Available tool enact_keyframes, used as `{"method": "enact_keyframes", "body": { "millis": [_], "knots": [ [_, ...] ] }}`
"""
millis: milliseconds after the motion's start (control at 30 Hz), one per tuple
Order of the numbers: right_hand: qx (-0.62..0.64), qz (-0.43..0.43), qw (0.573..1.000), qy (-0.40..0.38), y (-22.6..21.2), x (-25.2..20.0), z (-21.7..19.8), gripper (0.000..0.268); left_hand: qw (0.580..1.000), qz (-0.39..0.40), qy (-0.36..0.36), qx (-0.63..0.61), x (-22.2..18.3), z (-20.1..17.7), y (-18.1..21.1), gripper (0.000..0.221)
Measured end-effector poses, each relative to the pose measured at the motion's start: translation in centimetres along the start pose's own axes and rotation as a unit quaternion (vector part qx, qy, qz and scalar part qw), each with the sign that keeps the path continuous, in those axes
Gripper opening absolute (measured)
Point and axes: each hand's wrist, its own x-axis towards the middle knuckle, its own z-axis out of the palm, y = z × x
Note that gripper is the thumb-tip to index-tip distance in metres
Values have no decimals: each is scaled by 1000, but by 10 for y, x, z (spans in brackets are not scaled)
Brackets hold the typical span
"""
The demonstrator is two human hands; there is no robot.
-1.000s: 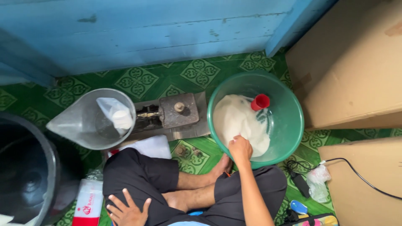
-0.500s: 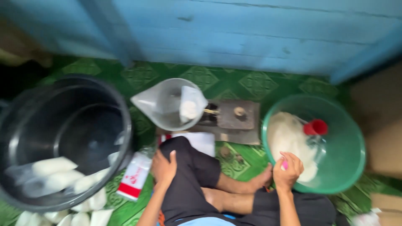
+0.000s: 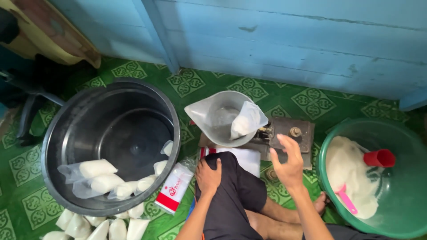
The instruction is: Manually packaging white powder by scooping it from a large basin into plastic bags using a funnel.
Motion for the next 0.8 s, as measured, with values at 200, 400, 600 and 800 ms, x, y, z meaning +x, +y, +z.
{"method": "enact_keyframes", "body": {
  "millis": [200,400,600,800],
  "knots": [
    [40,86,994,-50,-13,48,33,53,999,-13,-35,-21,0,-3,3,67],
    [77,215,971,-68,-21,61,51,31,994,50,83,-41,5,18,-7,62],
    [113,208,971,-27,-26,54,64,9,996,44,70,-46,4,16,-8,63],
    [145,207,968,-14,-27,54,72,8,997,35,48,-40,8,19,-8,66]
  ]
}}
